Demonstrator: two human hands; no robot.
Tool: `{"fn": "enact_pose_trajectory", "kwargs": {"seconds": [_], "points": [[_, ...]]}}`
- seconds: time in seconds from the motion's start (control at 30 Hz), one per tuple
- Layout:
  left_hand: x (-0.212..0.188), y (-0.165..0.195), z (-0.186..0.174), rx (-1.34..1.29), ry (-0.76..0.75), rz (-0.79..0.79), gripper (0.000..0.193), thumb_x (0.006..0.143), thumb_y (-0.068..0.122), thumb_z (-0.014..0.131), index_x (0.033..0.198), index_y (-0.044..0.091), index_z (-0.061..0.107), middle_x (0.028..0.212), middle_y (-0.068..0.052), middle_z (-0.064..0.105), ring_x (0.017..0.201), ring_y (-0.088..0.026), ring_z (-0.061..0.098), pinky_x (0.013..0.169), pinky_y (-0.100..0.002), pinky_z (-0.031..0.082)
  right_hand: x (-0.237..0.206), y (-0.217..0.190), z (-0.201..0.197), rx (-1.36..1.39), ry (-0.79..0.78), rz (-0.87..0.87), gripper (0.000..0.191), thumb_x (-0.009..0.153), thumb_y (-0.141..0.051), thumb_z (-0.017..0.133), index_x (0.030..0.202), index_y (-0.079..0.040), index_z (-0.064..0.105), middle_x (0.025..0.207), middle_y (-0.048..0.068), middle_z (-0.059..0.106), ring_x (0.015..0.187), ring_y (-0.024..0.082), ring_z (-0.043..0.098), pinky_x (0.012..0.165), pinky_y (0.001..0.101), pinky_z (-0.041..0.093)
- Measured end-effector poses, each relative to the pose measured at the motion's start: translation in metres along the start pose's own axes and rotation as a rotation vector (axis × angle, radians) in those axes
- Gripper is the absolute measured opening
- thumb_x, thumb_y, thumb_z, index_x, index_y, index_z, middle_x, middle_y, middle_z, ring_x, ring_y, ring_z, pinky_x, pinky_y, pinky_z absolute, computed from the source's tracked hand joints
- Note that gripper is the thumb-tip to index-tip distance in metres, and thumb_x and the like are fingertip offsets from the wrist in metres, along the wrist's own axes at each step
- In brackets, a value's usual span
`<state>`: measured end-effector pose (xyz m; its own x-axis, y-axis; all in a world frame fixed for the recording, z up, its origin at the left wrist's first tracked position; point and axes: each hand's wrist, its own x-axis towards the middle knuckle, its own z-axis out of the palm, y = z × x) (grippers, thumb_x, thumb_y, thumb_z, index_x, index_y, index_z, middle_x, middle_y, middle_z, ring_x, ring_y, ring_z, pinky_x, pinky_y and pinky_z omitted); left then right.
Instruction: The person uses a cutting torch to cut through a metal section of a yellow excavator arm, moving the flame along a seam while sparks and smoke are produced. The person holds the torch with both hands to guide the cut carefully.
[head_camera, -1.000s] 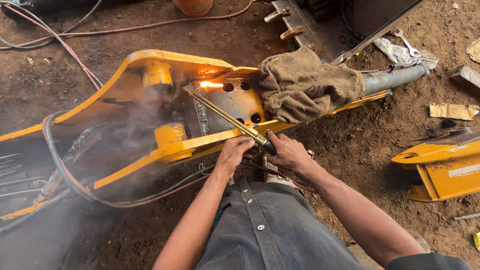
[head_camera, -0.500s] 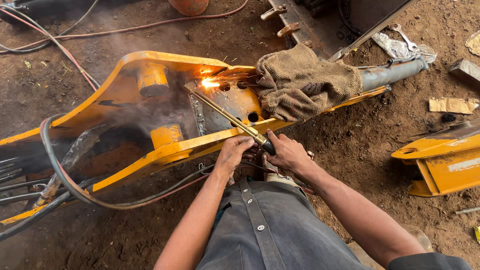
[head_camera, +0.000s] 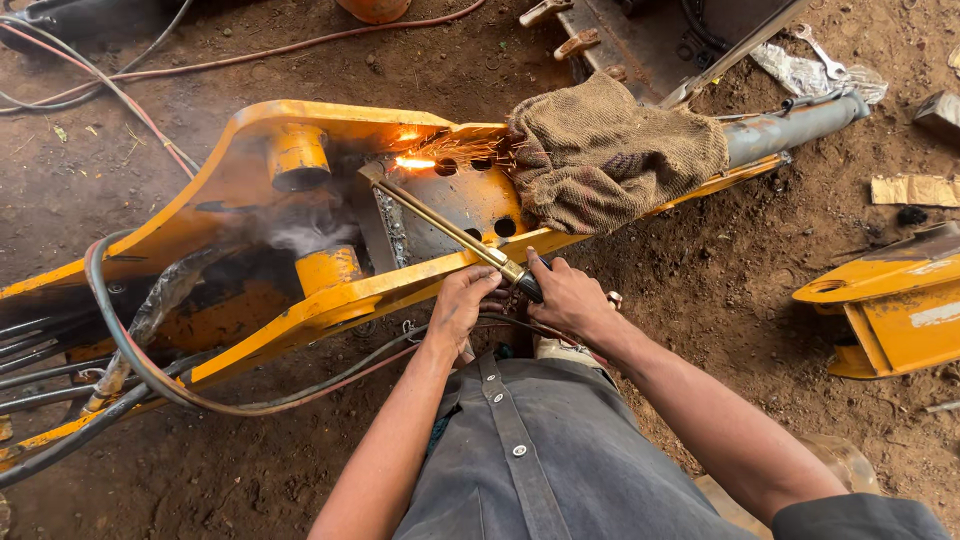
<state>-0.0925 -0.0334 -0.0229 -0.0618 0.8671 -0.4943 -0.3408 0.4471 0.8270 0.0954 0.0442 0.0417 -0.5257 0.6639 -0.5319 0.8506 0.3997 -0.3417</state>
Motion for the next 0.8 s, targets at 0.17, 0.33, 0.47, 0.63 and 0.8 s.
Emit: {"fn": "enact_pose_trajectory", "kwargs": {"seconds": [0.17, 0.33, 0.47, 0.63, 0.8], "points": [[-0.006, 0.009, 0.004, 0.02, 0.012, -0.015, 0.032, 0.098, 0.019, 0.063, 0.118, -0.005, 0.07, 0.105, -0.012, 0.073, 0.096, -0.021, 0.072, 0.079, -0.033, 0.061, -0.003, -0.001, -0.005, 0.009, 0.001, 0.012, 0.105, 0.078, -0.036, 0.079, 0.162, -0.01, 0.022, 0.111, 0.024, 0.06, 0.1, 0.042, 0.067, 0.083, 0.0513, 0.058], [-0.009, 0.015, 0.008, 0.02, 0.016, -0.026, 0.033, 0.097, 0.019, 0.063, 0.119, -0.005, 0.07, 0.106, -0.012, 0.074, 0.097, -0.021, 0.073, 0.08, -0.035, 0.061, -0.006, -0.001, -0.008, 0.015, 0.008, 0.0, 0.103, 0.078, -0.035, 0.077, 0.161, -0.008, 0.023, 0.112, 0.025, 0.059, 0.1, 0.042, 0.067, 0.083, 0.0513, 0.058], [-0.01, 0.016, 0.008, 0.02, 0.014, -0.021, 0.033, 0.098, 0.019, 0.062, 0.119, -0.005, 0.07, 0.106, -0.012, 0.074, 0.097, -0.021, 0.073, 0.079, -0.034, 0.061, -0.006, -0.002, -0.007, 0.012, 0.006, -0.001, 0.102, 0.079, -0.035, 0.077, 0.161, -0.008, 0.022, 0.112, 0.024, 0.059, 0.101, 0.041, 0.067, 0.083, 0.0514, 0.058], [-0.011, 0.014, 0.008, -0.016, -0.003, 0.005, 0.031, 0.099, 0.018, 0.061, 0.117, -0.005, 0.072, 0.104, -0.012, 0.074, 0.094, -0.02, 0.072, 0.078, -0.033, 0.061, -0.006, -0.001, -0.008, -0.004, 0.017, -0.01, 0.102, 0.08, -0.036, 0.076, 0.161, -0.007, 0.023, 0.113, 0.025, 0.058, 0.101, 0.042, 0.066, 0.083, 0.052, 0.058], [-0.009, 0.011, 0.009, -0.002, 0.008, -0.011, 0.031, 0.099, 0.019, 0.062, 0.117, -0.004, 0.072, 0.103, -0.011, 0.075, 0.094, -0.019, 0.072, 0.078, -0.032, 0.061, -0.007, -0.002, -0.009, -0.009, 0.007, 0.0, 0.102, 0.08, -0.036, 0.076, 0.161, -0.007, 0.021, 0.113, 0.025, 0.058, 0.103, 0.042, 0.065, 0.084, 0.0523, 0.057]]}}
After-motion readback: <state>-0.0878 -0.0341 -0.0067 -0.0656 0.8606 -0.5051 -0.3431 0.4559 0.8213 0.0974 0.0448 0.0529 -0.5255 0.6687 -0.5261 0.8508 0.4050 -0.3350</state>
